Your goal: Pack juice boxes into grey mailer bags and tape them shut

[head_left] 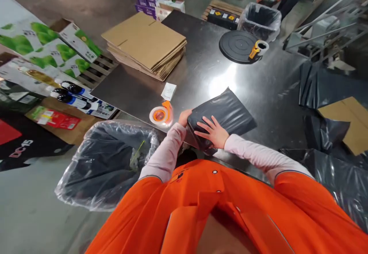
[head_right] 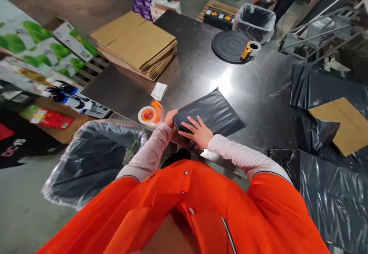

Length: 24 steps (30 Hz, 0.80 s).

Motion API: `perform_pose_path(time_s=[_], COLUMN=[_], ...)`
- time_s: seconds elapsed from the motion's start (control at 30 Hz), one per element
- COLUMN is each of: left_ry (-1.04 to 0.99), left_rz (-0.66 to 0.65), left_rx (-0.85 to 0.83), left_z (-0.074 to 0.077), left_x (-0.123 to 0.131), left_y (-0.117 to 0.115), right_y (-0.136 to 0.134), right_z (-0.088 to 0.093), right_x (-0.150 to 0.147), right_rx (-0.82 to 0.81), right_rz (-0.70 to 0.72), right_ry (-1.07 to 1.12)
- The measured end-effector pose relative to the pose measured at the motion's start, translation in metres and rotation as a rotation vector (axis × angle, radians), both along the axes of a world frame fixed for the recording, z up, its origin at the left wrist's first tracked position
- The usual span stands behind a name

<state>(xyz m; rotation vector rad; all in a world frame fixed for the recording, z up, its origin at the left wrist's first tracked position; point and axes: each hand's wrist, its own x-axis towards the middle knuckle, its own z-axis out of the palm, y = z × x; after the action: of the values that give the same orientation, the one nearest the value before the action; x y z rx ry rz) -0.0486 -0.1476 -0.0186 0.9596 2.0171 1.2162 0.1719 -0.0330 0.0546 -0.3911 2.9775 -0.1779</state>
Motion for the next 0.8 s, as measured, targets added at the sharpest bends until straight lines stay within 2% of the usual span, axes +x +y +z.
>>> perform_pose_path(time_s=[0.1,0.17,0.23,0.3,0.4,0.5,0.57,0.63,0.73,0.8], left_ry=[-0.031,-0.014,0.04,0.144,0.313,0.349,0.327,0.294,0.139,-0.099], left_rz=[0.036,0.126,0.259,0.386,0.413,0.393,0.384,0.379,0.404,0.357], left_rx=[-0.026,-0.056,-0.127,-0.267,-0.496,-0.573,-0.564,-0.493,-0.186,0.069], left_z=[0.008,0.006,-0.003,-0.016,-0.033,-0.036,-0.024,-0.004,0.039,0.069], left_x=[-0.059,-0.073,-0.068,-0.054,-0.035,-0.033,-0.049,-0.076,-0.123,-0.149], left_y=[0.03,0.03,0.004,-0.037,-0.092,-0.108,-0.104,-0.097,-0.084,-0.063], right_y=[-0.038,-0.046,-0.046,-0.044,-0.044,-0.033,-0.012,0.02,0.076,0.111], right_z=[0.001,0.006,0.011,0.012,0.007,0.005,0.011,0.023,0.042,0.048], right_x=[-0.042,-0.057,-0.06,-0.057,-0.055,-0.057,-0.054,-0.049,-0.047,-0.057], right_rx=[0.004,-0.006,-0.046,-0.135,-0.343,-0.542,-0.66,-0.745,-0.745,-0.743], right_rz=[-0.293,-0.373,-0.376,-0.39,-0.503,-0.526,-0.509,-0.544,-0.639,-0.667], right_ry=[-0.08,-0.11,-0.134,-0.131,0.002,0.178,0.235,0.264,0.334,0.369])
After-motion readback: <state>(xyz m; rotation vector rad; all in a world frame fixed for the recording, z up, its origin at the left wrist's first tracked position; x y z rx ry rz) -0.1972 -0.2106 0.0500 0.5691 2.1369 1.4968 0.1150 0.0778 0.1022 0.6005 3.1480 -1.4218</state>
